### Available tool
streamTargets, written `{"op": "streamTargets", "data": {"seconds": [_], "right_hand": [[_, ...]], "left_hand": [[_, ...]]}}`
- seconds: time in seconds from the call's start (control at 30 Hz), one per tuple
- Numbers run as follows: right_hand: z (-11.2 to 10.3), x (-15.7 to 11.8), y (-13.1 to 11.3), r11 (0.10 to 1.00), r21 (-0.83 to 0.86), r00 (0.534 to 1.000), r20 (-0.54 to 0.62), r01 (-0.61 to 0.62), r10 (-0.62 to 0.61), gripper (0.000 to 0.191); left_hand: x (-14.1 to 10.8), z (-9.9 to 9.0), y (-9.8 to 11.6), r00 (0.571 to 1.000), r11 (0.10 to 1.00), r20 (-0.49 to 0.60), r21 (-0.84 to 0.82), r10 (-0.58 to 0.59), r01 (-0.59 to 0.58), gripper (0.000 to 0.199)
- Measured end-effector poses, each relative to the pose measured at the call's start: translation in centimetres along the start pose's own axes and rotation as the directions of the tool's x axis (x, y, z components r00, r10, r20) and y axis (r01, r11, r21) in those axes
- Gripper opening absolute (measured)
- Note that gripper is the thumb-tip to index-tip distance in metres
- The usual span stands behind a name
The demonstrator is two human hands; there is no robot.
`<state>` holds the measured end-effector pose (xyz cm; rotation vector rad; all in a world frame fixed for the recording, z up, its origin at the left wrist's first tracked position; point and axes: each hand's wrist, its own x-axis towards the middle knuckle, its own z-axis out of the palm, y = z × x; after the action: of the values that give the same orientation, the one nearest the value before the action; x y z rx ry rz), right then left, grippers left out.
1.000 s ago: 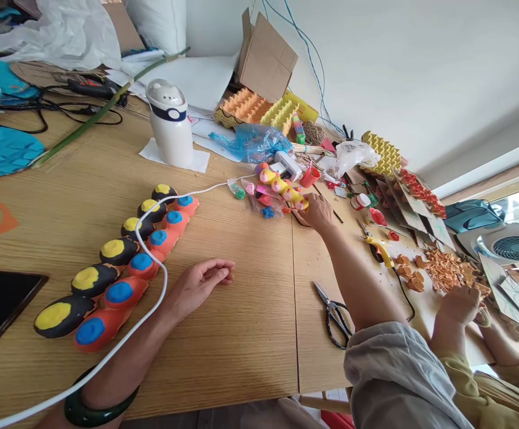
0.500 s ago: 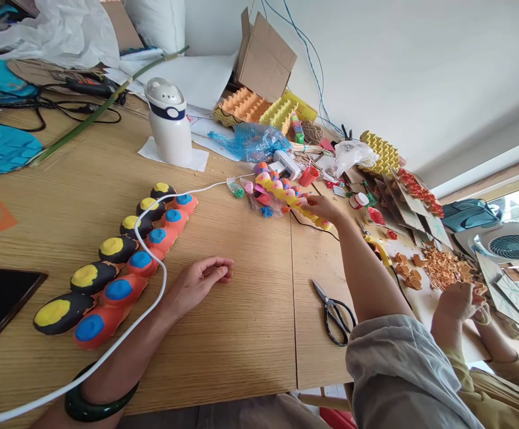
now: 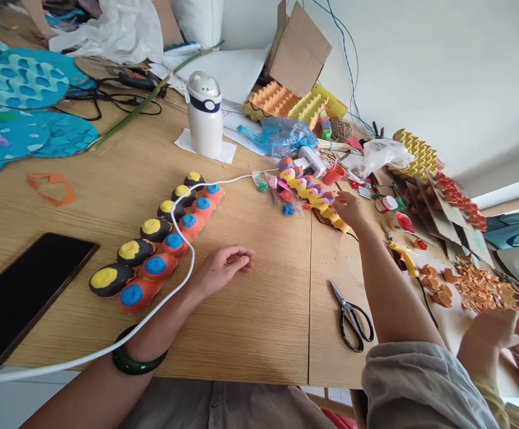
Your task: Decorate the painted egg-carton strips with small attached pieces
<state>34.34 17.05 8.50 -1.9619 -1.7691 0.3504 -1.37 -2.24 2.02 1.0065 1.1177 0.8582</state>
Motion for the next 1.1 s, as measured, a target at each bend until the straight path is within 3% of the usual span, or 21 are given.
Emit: {"op": "streamTargets", "data": {"seconds": [0.17, 0.23, 0.3, 0.4, 0.47, 0.53, 0.63, 0.7, 0.77, 0.93, 1.0, 1.1], "right_hand": [[1.3, -2.9, -2.3, 0.993, 0.098, 0.983, -0.177, 0.069, -0.051, 0.034], [3.0, -6.0, -4.1, 0.983, 0.134, 0.977, -0.190, 0.123, -0.097, 0.031], [5.0, -9.9, -6.3, 0.949, 0.214, 0.970, -0.128, 0.230, -0.206, 0.027], [8.0, -16.0, -9.5, 0.889, 0.284, 0.932, -0.074, 0.361, -0.355, 0.025], [9.4, -19.5, -11.1, 0.877, 0.322, 0.932, -0.057, 0.357, -0.359, 0.026], [10.5, -22.1, -12.0, 0.866, 0.396, 0.949, -0.046, 0.304, -0.312, 0.028], [12.0, -24.4, -12.3, 0.848, 0.478, 0.967, -0.013, 0.231, -0.256, 0.027], [12.8, -25.2, -12.0, 0.841, 0.497, 0.970, -0.003, 0.213, -0.244, 0.027], [13.3, -25.4, -11.7, 0.839, 0.503, 0.970, 0.003, 0.207, -0.241, 0.026], [13.7, -24.9, -11.6, 0.847, 0.504, 0.978, 0.026, 0.167, -0.208, 0.027], [13.6, -24.8, -11.6, 0.849, 0.504, 0.978, 0.035, 0.160, -0.205, 0.027], [13.6, -24.7, -11.6, 0.845, 0.512, 0.978, 0.042, 0.156, -0.206, 0.027]], "left_hand": [[0.1, 0.0, -0.5, 1.000, 1.000, 0.006, -0.018, 0.023, -0.023, 0.045], [0.1, 0.0, -0.7, 0.999, 0.999, 0.001, -0.018, 0.032, -0.032, 0.045], [0.0, 0.0, -0.8, 0.999, 0.999, -0.012, 0.006, 0.049, -0.049, 0.045], [-0.3, 0.1, -0.5, 0.980, 0.977, -0.086, 0.134, 0.177, -0.165, 0.040], [-0.6, 0.2, -0.2, 0.915, 0.898, -0.147, 0.304, 0.376, -0.320, 0.033], [-1.0, 0.1, 0.4, 0.803, 0.735, -0.152, 0.526, 0.577, -0.428, 0.029], [-1.7, -0.6, 1.3, 0.665, 0.492, -0.111, 0.763, 0.738, -0.419, 0.029], [-2.5, -1.5, 1.9, 0.632, 0.386, -0.092, 0.856, 0.769, -0.344, 0.030], [-3.2, -2.9, 2.3, 0.643, 0.321, -0.112, 0.922, 0.758, -0.218, 0.033], [-4.0, -6.8, 2.7, 0.750, 0.297, -0.269, 0.949, 0.604, 0.101, 0.064], [-3.9, -8.0, 2.9, 0.774, 0.256, -0.266, 0.957, 0.574, 0.139, 0.066], [-3.6, -8.8, 3.5, 0.769, 0.215, -0.218, 0.971, 0.601, 0.106, 0.058]]}}
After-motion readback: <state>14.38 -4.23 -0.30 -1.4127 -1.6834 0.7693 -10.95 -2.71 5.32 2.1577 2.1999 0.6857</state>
